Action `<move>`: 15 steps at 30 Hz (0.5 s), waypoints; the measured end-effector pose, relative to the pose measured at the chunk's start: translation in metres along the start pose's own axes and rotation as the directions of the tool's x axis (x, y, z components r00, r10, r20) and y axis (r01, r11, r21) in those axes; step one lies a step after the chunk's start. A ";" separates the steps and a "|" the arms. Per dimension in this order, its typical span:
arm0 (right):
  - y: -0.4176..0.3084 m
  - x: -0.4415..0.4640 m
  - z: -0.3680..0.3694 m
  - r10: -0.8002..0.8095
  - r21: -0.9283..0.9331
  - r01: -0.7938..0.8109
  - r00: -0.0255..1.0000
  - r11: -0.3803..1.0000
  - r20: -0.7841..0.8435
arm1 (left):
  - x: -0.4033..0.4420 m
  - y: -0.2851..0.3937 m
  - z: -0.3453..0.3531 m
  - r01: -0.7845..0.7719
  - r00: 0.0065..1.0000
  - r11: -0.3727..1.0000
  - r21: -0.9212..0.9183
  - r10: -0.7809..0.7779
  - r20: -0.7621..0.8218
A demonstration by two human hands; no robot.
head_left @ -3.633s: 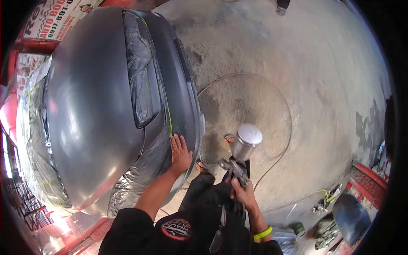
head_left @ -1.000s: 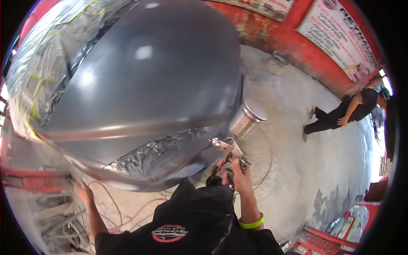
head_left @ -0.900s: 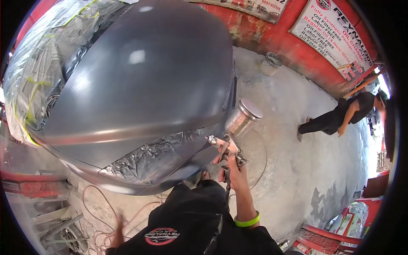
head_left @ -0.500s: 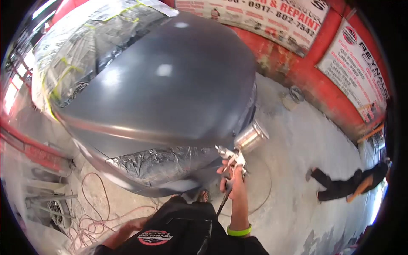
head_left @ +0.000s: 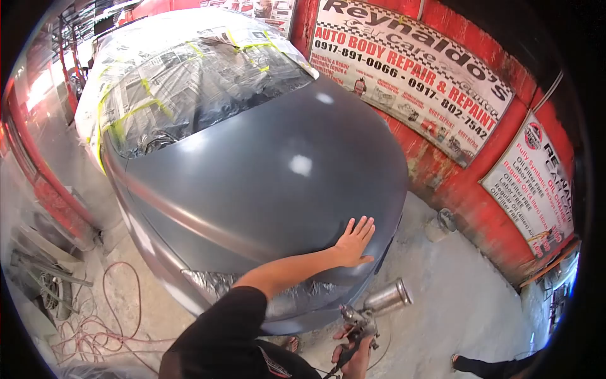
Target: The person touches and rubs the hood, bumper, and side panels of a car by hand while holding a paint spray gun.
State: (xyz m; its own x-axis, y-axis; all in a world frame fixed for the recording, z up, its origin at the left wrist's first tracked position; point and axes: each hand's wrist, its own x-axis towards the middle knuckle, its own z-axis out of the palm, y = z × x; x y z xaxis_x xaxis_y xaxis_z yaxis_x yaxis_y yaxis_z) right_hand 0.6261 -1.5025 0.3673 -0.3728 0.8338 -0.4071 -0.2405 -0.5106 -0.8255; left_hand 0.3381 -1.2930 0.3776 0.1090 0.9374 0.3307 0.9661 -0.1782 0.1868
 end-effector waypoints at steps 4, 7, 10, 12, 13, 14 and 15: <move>-0.025 -0.008 0.064 -0.040 -0.022 0.038 0.992 0.999 -0.121 | 0.036 -0.055 -0.001 0.005 0.985 0.996 0.091 -0.020 0.171; -0.027 -0.017 0.076 0.097 -0.206 -0.133 0.980 0.970 -0.174 | 0.048 -0.125 -0.051 0.223 0.961 0.953 0.206 -0.250 0.116; -0.048 -0.037 0.149 -0.152 -0.321 0.097 0.977 0.942 -0.151 | 0.029 -0.241 -0.086 0.471 0.879 0.875 0.111 -0.454 -0.148; -0.052 -0.030 0.167 -0.159 -0.333 0.115 0.982 0.936 -0.107 | -0.013 -0.315 -0.126 0.631 0.771 0.753 0.186 -0.580 -0.263; -0.057 -0.027 0.173 -0.143 -0.303 0.109 0.985 0.947 -0.093 | -0.042 -0.346 -0.146 0.694 0.710 0.695 0.188 -0.616 -0.342; -0.062 -0.025 0.174 -0.130 -0.272 0.103 0.988 0.957 -0.083 | -0.075 -0.369 -0.171 0.755 0.646 0.638 0.153 -0.683 -0.342; -0.060 -0.016 0.156 -0.095 -0.252 0.082 0.995 0.964 -0.040 | -0.113 -0.390 -0.189 0.794 0.601 0.588 0.157 -0.719 -0.350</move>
State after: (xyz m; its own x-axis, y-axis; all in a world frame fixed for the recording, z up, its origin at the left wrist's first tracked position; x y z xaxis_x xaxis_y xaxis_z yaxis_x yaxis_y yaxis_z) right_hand 0.5069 -1.5178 0.4836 -0.3121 0.8863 -0.3422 -0.0364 -0.3711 -0.9279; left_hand -0.0951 -1.3855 0.4419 -0.7105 0.5870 0.3880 0.6909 0.6864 0.2268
